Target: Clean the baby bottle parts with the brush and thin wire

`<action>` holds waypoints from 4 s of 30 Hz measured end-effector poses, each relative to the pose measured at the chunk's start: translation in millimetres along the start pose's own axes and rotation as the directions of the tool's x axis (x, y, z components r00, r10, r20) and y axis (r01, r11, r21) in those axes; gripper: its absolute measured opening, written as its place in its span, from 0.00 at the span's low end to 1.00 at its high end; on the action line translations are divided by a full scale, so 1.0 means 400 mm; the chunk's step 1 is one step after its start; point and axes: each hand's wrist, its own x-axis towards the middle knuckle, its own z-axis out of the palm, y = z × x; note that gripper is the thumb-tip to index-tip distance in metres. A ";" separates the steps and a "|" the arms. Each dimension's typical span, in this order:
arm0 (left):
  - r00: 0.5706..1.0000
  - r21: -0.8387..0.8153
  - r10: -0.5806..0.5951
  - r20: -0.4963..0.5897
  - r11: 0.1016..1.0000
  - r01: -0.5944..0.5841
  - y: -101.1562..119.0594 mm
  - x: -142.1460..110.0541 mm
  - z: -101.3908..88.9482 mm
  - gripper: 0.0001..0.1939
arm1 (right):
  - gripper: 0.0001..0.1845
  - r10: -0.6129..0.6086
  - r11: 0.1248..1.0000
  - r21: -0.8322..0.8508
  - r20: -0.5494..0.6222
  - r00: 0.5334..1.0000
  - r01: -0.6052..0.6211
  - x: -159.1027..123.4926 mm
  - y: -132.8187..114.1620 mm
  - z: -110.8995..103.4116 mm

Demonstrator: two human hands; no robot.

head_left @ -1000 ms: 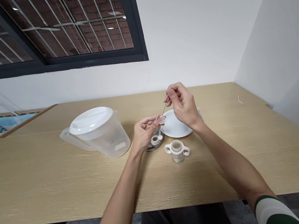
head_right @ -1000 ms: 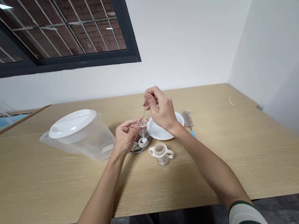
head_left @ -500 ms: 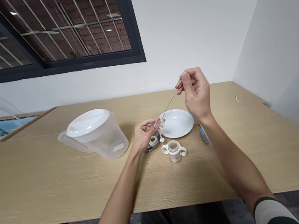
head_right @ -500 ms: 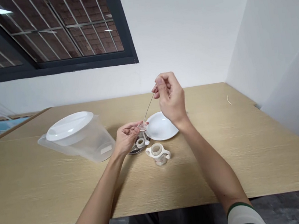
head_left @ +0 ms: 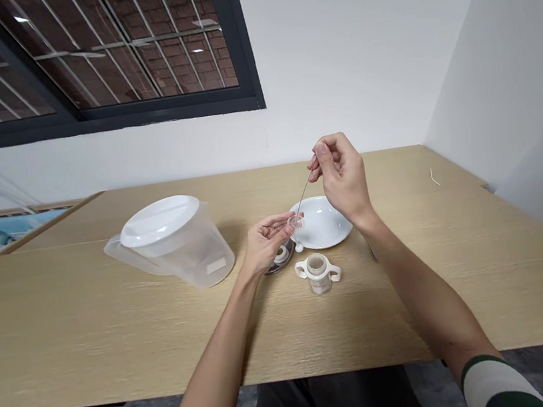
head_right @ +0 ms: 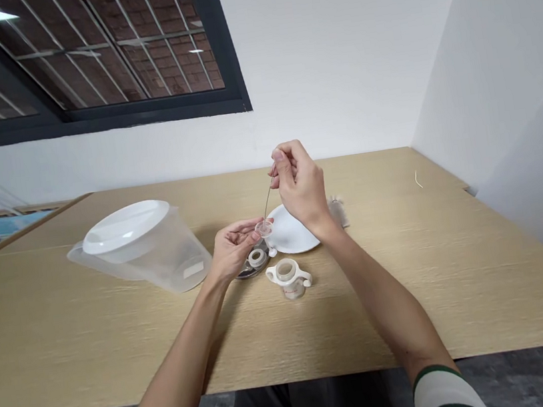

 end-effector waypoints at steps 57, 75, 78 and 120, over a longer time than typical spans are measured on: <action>0.910 0.346 0.111 -0.399 0.938 0.037 -0.054 0.057 -0.104 0.28 | 0.20 0.095 0.993 -0.048 -0.180 0.979 -0.105 -0.015 0.053 -0.063; 0.819 0.655 0.227 -0.527 0.723 0.221 -0.076 0.058 -0.151 0.23 | 0.22 0.371 0.833 -0.276 -0.365 0.854 -0.479 -0.225 0.300 -0.247; 0.833 0.707 0.227 -0.505 0.661 0.249 -0.091 0.058 -0.154 0.22 | 0.22 0.345 0.778 -0.410 -0.353 0.870 -0.476 -0.230 0.295 -0.251; 0.813 0.426 -0.318 0.488 0.899 0.096 0.029 -0.012 0.036 0.33 | 0.18 0.629 0.251 -0.806 -0.284 0.724 -0.535 -0.232 0.244 -0.354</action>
